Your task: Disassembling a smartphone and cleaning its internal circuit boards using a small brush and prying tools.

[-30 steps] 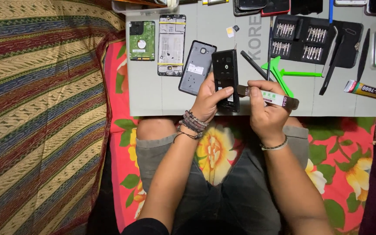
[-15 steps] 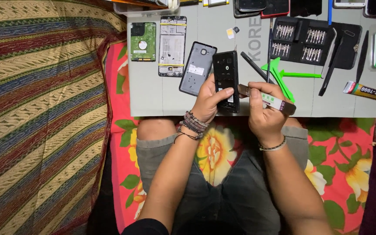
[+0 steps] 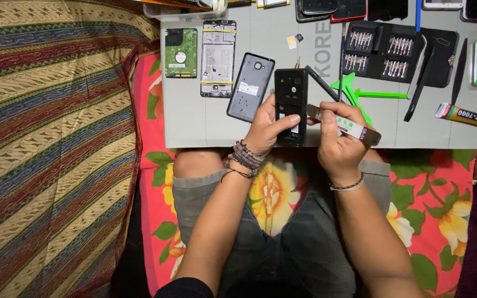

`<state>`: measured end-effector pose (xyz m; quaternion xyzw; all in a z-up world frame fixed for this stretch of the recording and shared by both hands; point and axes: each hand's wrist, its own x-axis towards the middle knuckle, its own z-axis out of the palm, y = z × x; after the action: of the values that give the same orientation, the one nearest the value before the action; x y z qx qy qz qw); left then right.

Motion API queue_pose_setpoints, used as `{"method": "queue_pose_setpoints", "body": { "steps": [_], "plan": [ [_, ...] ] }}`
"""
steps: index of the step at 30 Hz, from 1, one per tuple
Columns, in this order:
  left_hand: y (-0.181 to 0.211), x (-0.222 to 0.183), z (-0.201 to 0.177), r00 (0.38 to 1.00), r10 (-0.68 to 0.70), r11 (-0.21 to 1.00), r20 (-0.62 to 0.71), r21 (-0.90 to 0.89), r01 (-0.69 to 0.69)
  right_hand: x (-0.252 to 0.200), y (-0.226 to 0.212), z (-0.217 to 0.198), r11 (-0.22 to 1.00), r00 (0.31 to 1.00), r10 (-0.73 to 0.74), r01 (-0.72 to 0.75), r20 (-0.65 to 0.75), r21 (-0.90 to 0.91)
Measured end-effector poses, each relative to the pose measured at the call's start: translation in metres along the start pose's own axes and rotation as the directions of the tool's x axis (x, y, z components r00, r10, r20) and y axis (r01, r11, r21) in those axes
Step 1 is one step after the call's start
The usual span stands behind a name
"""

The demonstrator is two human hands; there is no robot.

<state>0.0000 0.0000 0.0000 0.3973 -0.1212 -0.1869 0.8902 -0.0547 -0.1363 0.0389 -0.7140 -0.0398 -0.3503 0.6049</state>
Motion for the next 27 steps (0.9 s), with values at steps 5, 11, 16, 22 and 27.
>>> {"method": "queue_pose_setpoints", "body": {
  "steps": [5, 11, 16, 22, 27],
  "plan": [
    [-0.001, 0.003, 0.002, 1.000, 0.005, 1.000, 0.021, 0.015, -0.005, 0.004, -0.004, -0.002, 1.000, 1.000, 0.016, -0.016, -0.005, -0.007],
    [0.012, 0.001, 0.008, 0.997, -0.010, 0.994, 0.082, 0.110, 0.001, 0.003, 0.002, -0.006, 0.998, 0.998, 0.046, -0.045, -0.036, 0.034],
    [0.007, 0.003, 0.004, 0.993, -0.032, 0.988, 0.116, 0.157, 0.013, 0.004, 0.003, -0.009, 0.998, 0.997, 0.042, -0.039, -0.072, 0.042],
    [-0.002, 0.005, -0.011, 0.986, -0.076, 0.982, 0.146, 0.182, 0.049, 0.004, 0.005, -0.012, 0.995, 0.991, 0.082, -0.075, -0.104, 0.072],
    [0.005, 0.006, -0.004, 0.984, -0.082, 0.984, 0.160, 0.169, 0.055, 0.006, 0.004, -0.010, 0.987, 0.986, 0.127, -0.114, -0.112, 0.114]
  ]
}}
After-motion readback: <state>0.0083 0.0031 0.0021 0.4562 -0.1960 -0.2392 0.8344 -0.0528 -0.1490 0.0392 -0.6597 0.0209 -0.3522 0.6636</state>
